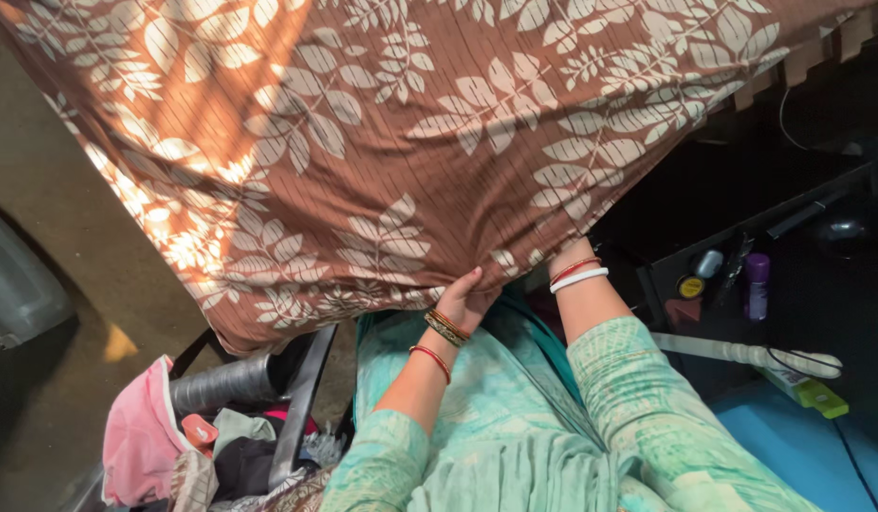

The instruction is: The person spreads a patterned bedsheet over a mattress, smoothing it by hand and tucking the edges under the mattress along the sides and headboard.

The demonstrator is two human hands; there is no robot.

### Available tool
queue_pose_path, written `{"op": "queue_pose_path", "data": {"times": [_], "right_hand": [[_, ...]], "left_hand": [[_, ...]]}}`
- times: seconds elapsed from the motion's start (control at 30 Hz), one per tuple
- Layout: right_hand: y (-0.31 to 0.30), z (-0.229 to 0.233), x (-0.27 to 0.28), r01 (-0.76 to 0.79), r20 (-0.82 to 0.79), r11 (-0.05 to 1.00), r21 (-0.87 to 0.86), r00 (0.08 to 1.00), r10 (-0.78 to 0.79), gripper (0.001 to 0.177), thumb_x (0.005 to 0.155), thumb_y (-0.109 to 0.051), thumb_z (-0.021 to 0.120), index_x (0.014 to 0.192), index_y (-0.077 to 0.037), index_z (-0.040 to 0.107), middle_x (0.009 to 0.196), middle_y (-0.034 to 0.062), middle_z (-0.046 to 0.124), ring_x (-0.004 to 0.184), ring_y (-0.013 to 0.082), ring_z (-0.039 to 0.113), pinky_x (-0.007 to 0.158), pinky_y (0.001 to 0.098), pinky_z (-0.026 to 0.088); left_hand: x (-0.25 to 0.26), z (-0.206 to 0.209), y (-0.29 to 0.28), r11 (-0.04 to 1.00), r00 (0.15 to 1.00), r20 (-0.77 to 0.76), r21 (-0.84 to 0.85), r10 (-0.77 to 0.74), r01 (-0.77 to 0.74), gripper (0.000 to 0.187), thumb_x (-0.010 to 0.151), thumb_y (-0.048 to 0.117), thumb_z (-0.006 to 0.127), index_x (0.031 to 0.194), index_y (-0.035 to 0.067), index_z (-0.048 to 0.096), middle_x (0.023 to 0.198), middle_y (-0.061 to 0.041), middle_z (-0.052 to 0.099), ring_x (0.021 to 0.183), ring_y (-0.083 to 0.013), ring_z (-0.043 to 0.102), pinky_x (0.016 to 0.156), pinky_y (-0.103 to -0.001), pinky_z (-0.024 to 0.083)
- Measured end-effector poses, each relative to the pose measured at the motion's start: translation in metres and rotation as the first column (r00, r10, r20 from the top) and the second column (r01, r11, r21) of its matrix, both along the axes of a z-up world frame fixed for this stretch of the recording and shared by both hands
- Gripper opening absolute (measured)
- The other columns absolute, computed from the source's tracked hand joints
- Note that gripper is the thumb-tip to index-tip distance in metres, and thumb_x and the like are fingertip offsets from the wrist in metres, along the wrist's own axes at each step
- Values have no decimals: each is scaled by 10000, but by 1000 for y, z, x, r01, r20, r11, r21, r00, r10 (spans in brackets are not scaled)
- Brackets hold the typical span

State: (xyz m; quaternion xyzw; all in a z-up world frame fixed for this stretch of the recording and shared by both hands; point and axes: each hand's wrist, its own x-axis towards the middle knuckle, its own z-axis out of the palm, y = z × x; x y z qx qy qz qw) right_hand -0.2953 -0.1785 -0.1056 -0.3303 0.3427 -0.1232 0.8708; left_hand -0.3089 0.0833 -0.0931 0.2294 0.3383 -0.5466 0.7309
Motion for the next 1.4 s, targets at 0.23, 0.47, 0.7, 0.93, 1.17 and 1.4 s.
{"op": "queue_pose_path", "data": {"times": [0.23,0.47,0.7,0.93,1.17,1.4], "right_hand": [[-9,1,-3,-18,-11,1000,-2,1000,18,851,938,-672,437,1489,-26,378,1531,188,442,1428,373,441,1207,511,393],[-15,3,-3,-27,-31,1000,2,999,27,834,951,-638,447,1478,6,385,1518,212,456,1419,386,458,1207,508,399],[-20,13,8,-1,-31,999,39,1000,2,818,964,-604,458,1467,38,393,1505,235,471,1410,400,475,1206,506,405],[-35,23,17,14,-33,997,77,999,-12,801,978,-570,468,1455,70,400,1493,259,485,1401,413,491,1206,504,411],[-69,28,-14,12,-69,993,119,998,-4,785,991,-536,479,1444,102,408,1480,282,499,1392,427,508,1206,501,417],[-126,145,-32,78,24,944,321,996,-91,770,1004,-502,489,1432,134,416,1467,306,513,1383,440,525,1205,499,424]], "left_hand": [[23,3,33,809,818,35,178,-575,561,387,992,356,625,1099,-14,663,996,-172,743,805,-273,696,733,-414,559],[108,94,-10,991,984,140,-84,111,-100,847,983,535,573,1502,-100,361,1502,-249,487,1375,-332,515,1161,-443,431],[122,87,-69,800,793,-111,97,599,-592,1322,711,753,741,1508,-136,174,1651,-271,231,1523,-419,263,1235,-545,234],[158,65,-79,694,716,-40,291,696,-659,882,637,717,846,1239,140,557,1237,-58,543,1153,-293,506,1087,-479,386],[189,40,-46,883,859,320,119,399,-454,885,628,714,800,1303,176,601,1286,-15,655,1220,-241,558,1082,-467,452],[196,4,0,849,904,424,498,-60,-177,890,754,804,639,1369,163,581,1187,-17,678,953,-194,656,725,-366,418]]}}
